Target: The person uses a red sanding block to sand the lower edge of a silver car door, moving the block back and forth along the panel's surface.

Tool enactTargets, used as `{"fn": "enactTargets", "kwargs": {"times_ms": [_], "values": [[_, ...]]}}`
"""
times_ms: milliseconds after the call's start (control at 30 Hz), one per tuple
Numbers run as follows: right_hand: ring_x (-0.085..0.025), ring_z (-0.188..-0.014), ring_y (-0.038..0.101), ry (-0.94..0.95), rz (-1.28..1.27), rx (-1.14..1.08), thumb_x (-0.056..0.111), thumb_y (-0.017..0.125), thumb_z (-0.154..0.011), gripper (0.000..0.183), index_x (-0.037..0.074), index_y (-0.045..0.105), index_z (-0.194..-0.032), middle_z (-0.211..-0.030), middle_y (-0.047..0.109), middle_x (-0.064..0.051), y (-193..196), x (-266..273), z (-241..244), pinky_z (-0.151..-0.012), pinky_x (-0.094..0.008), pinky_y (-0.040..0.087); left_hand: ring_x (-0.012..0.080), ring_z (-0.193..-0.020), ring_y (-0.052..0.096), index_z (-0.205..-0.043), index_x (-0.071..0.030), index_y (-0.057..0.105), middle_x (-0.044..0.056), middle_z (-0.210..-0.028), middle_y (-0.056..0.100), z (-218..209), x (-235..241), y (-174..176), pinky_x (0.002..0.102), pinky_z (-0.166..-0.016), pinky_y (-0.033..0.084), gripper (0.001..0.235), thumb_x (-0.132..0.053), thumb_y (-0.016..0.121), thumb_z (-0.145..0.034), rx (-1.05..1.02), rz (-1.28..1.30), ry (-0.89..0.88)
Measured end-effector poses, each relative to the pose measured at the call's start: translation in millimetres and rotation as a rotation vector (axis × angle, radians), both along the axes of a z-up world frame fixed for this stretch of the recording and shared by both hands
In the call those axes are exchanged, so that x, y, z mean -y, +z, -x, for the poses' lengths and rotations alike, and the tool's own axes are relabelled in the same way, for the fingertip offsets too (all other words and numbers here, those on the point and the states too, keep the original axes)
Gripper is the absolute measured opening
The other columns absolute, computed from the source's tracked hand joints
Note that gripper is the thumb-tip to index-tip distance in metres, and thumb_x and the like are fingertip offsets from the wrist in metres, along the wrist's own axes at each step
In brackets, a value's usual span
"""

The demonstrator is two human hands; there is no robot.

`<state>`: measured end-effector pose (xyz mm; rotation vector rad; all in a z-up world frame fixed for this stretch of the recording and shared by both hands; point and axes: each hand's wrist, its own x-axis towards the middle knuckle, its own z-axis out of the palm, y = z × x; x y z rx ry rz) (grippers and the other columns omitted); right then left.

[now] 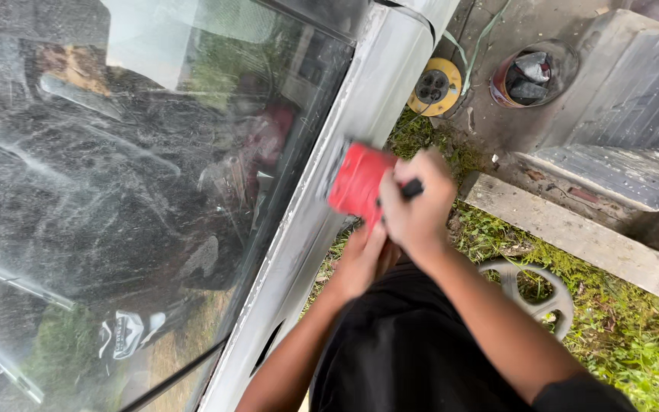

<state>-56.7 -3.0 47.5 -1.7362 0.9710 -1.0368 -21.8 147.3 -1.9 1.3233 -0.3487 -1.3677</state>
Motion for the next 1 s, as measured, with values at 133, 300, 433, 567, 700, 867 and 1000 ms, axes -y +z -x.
{"fn": "enactTargets", "kwargs": {"times_ms": [133,300,433,567,700,867,1000], "values": [[-0.033,-0.076,0.067,-0.015,0.087,0.019,-0.006,0.073,-0.082,0.023,0.006,0.054,-0.075,-0.079,0.061,-0.011,2.7,21.0,-3.7,-0.073,-0.038,0.047,0.0144,-0.026,0.04,-0.077,-0.01,0.052,0.009,-0.044,0.042,-9.8,27.2,41.8,0.027,-0.024,0.028,0.05,-0.042,0.041,-0.113,-0.16,-0.024,0.084],[-0.028,-0.07,0.064,-0.046,-0.033,-0.033,-0.001,0.071,-0.075,0.025,0.013,0.053,-0.066,-0.072,0.059,-0.003,5.8,-63.4,4.4,-0.068,-0.036,0.049,0.0093,-0.038,0.05,-0.071,-0.009,0.064,0.003,-0.046,0.052,-0.3,-92.8,-10.9,0.023,-0.035,0.037,0.068,-0.051,0.028,-0.11,0.118,-0.158,-0.109],[-0.03,-0.07,0.064,-0.061,-0.066,-0.025,-0.001,0.071,-0.076,0.025,0.014,0.054,-0.068,-0.073,0.058,-0.004,-2.8,-46.8,5.4,-0.071,-0.034,0.05,0.0088,-0.043,0.049,-0.071,-0.012,0.061,0.001,-0.049,0.05,-7.8,-60.9,7.4,0.024,-0.041,0.037,0.063,-0.054,0.032,-0.108,0.097,-0.242,-0.135],[-0.036,-0.071,0.064,-0.06,0.02,0.038,-0.007,0.071,-0.08,0.023,0.006,0.054,-0.072,-0.073,0.058,-0.012,-6.5,31.2,-5.7,-0.07,-0.04,0.048,0.0106,-0.041,0.047,-0.066,-0.015,0.055,0.001,-0.046,0.047,-22.2,39.7,44.9,0.027,-0.041,0.037,0.064,-0.059,0.034,-0.108,0.151,-0.156,-0.134],[-0.036,-0.073,0.064,-0.087,0.035,0.013,-0.007,0.073,-0.078,0.022,0.005,0.054,-0.074,-0.075,0.057,-0.012,-10.0,31.4,-7.1,-0.073,-0.042,0.048,0.0108,-0.043,0.044,-0.064,-0.014,0.055,0.002,-0.048,0.045,-15.2,49.7,56.4,0.027,-0.042,0.036,0.068,-0.057,0.028,-0.109,0.162,-0.166,-0.103],[-0.031,-0.067,0.061,-0.063,-0.078,-0.024,-0.002,0.07,-0.072,0.023,0.012,0.053,-0.066,-0.071,0.056,-0.006,-2.5,-44.5,6.5,-0.067,-0.037,0.047,0.0128,-0.039,0.044,-0.061,-0.013,0.054,0.003,-0.044,0.046,-9.9,-56.8,14.0,0.026,-0.042,0.037,0.072,-0.059,0.026,-0.109,0.06,-0.241,-0.183],[-0.032,-0.065,0.061,-0.052,-0.045,0.04,-0.006,0.07,-0.075,0.024,0.009,0.053,-0.066,-0.069,0.058,-0.009,0.6,2.7,-2.7,-0.066,-0.038,0.045,0.014,-0.038,0.047,-0.066,-0.013,0.052,0.004,-0.045,0.045,-22.0,-18.3,7.4,0.028,-0.042,0.037,0.067,-0.057,0.026,-0.109,0.058,-0.192,-0.153]]}}
